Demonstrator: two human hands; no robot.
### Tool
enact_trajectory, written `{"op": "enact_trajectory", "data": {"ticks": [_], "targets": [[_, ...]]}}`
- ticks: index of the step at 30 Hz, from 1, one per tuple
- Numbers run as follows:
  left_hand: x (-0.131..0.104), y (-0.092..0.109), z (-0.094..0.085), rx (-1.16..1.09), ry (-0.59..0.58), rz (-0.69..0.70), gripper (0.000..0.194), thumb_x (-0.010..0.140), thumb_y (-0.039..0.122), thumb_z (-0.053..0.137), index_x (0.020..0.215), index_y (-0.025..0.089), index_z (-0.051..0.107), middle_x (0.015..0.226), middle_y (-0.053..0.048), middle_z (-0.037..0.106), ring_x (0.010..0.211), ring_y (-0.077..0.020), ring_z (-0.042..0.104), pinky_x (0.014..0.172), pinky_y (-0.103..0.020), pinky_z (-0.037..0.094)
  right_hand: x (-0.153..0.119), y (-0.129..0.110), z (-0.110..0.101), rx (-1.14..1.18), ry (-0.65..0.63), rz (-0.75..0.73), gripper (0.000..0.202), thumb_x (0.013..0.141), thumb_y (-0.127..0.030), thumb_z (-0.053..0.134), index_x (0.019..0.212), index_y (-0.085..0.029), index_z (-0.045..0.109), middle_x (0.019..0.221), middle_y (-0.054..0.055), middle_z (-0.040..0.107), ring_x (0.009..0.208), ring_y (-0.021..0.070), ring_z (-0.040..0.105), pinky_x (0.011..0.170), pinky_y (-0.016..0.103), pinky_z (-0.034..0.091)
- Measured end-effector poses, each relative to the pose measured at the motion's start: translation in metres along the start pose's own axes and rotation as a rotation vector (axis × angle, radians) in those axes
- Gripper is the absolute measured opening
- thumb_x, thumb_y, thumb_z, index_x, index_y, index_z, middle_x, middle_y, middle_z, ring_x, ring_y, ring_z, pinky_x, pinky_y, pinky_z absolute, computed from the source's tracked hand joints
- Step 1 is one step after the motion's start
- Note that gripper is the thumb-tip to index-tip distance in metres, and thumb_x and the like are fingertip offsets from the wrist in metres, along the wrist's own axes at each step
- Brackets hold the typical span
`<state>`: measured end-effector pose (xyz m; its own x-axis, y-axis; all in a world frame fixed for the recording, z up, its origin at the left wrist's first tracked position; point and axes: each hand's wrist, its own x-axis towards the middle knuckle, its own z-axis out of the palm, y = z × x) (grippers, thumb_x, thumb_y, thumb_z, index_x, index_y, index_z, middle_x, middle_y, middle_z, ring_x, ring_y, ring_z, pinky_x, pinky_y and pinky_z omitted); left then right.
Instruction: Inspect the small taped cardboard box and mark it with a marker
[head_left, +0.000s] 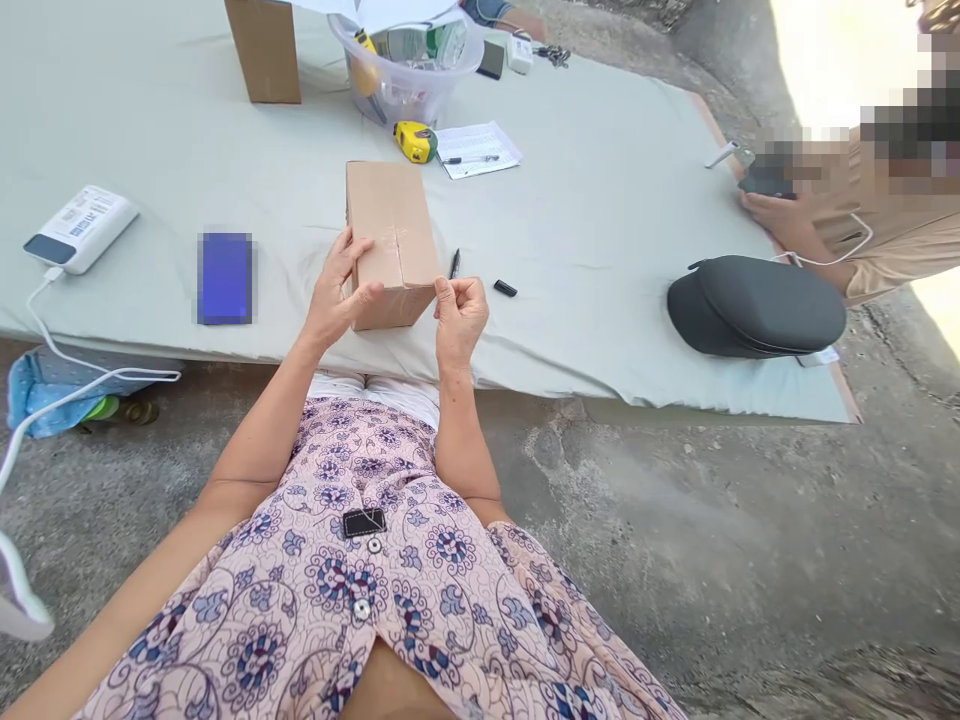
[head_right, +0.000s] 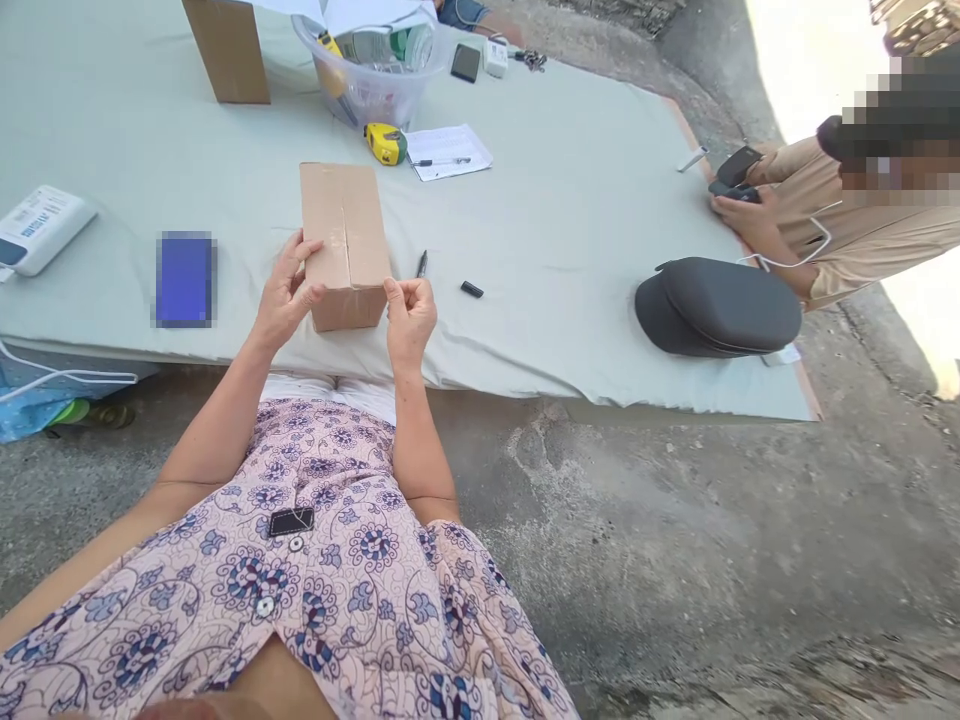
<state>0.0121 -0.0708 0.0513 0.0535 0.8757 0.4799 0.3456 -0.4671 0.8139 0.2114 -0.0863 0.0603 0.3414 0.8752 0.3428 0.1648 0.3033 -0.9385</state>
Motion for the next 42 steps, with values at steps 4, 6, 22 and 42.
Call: {"op": "enact_trajectory", "data": {"ticks": [4, 6, 22, 42], "targets": [[-0.004, -0.001, -0.001, 0.031, -0.085, 0.018, 0.083, 0.086, 0.081, 0.058, 0.154, 0.035, 0.049, 0.177, -0.011, 0.028, 0.167, -0.0333, 0.018, 0.131, -0.052, 0.032, -0.002, 0.002, 0.004, 0.009, -0.001, -0.005, 0.048, 0.093, -0.069, 0.06, 0.08, -0.024, 0.048, 0.066, -0.009, 0.043, 0.058, 0.0072, 0.043, 0.061, 0.023, 0.042], [-0.005, -0.001, 0.0, 0.034, -0.086, 0.015, 0.079, 0.089, 0.079, 0.055, 0.154, 0.035, 0.049, 0.177, -0.01, 0.027, 0.167, -0.0322, 0.017, 0.131, -0.051, 0.032, -0.003, 0.004, 0.005, 0.023, 0.006, -0.014, 0.049, 0.092, -0.07, 0.061, 0.08, -0.024, 0.049, 0.068, -0.008, 0.044, 0.06, 0.0072, 0.043, 0.063, 0.023, 0.043], [-0.003, -0.007, -0.002, -0.059, -0.018, -0.047, 0.072, 0.088, 0.08, 0.055, 0.144, 0.035, 0.056, 0.175, -0.007, 0.034, 0.167, -0.0291, 0.015, 0.132, -0.05, 0.03, -0.012, 0.049, 0.009, 0.029, -0.155, 0.047, 0.055, 0.081, -0.078, 0.066, 0.08, -0.024, 0.055, 0.078, -0.003, 0.059, 0.076, 0.0126, 0.056, 0.074, 0.027, 0.052], [-0.001, -0.005, -0.003, -0.04, -0.002, -0.05, 0.067, 0.085, 0.079, 0.06, 0.138, 0.039, 0.061, 0.172, -0.001, 0.038, 0.167, -0.0301, 0.018, 0.134, -0.055, 0.028, 0.003, 0.036, 0.012, -0.093, -0.223, -0.078, 0.051, 0.093, -0.063, 0.064, 0.136, -0.034, 0.06, 0.134, 0.007, 0.064, 0.118, 0.0198, 0.064, 0.087, 0.032, 0.06]]}}
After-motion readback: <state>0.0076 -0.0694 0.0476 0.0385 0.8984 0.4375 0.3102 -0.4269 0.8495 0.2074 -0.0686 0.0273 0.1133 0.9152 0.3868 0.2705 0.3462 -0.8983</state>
